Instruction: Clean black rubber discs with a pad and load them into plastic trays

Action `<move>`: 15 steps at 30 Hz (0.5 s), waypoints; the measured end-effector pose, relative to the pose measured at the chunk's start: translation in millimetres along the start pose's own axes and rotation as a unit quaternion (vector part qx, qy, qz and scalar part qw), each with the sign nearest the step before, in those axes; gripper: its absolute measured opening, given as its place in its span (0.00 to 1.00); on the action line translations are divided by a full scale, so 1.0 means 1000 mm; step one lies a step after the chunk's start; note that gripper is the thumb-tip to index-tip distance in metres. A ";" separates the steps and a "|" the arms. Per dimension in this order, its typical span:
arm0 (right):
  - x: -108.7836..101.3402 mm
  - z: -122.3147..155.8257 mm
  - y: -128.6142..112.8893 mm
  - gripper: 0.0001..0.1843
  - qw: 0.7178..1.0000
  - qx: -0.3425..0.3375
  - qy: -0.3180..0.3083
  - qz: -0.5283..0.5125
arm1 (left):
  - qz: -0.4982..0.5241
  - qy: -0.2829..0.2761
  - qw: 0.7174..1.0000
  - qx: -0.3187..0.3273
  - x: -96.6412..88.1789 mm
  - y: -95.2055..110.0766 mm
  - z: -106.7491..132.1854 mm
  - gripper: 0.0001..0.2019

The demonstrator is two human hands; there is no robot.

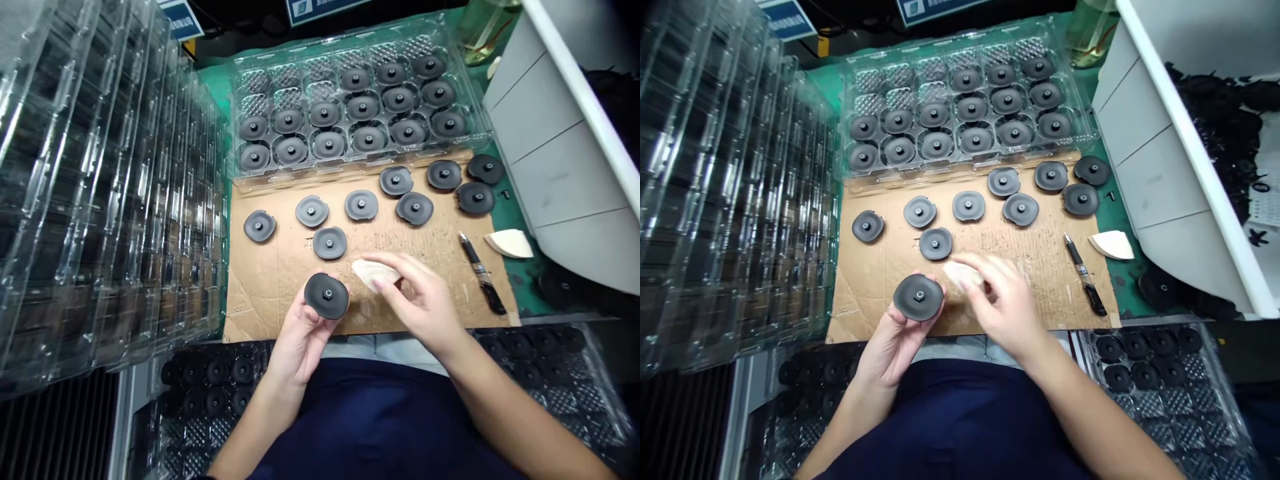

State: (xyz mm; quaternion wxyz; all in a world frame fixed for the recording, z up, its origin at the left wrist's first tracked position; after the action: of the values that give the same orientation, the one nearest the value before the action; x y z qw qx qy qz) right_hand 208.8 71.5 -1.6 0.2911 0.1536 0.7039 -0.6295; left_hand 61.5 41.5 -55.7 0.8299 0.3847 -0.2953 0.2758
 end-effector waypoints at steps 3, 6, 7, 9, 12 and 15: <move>-0.009 -0.004 -0.049 0.14 0.993 -0.107 0.031 -0.029 | -0.034 -0.002 0.999 -0.005 0.012 -0.004 0.002 0.30; 0.003 -0.003 -0.070 0.12 0.988 -0.131 -0.069 -0.033 | -0.054 0.010 0.998 -0.006 0.015 -0.004 0.005 0.28; 0.005 -0.003 -0.071 0.12 0.988 -0.126 -0.088 -0.028 | -0.058 0.017 0.998 -0.004 0.015 -0.003 0.007 0.28; 0.000 -0.001 -0.071 0.13 0.991 -0.131 -0.037 -0.005 | -0.065 0.022 0.998 -0.006 0.016 -0.002 0.009 0.25; -0.007 0.008 -0.075 0.14 0.984 -0.172 0.033 -0.013 | -0.071 -0.003 0.997 -0.007 0.021 0.002 0.013 0.26; -0.001 0.011 -0.077 0.12 0.983 -0.177 -0.022 -0.047 | -0.070 -0.006 0.997 -0.012 0.023 0.004 0.016 0.30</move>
State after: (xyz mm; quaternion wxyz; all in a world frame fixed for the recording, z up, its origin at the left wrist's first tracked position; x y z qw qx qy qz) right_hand 167.3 48.5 60.5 0.2992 0.0529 0.8043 -0.5107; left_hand 70.1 35.8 -28.9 0.8500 0.3961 -0.2756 0.2112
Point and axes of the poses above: each hand's wrist, its own z-axis away from the middle knuckle, its own x-axis out of the palm, y = z × x, the point moved 6 cm from there along -z, towards the middle knuckle, and after that the axes turned 6 degrees about -y, right-handed, at the moved point
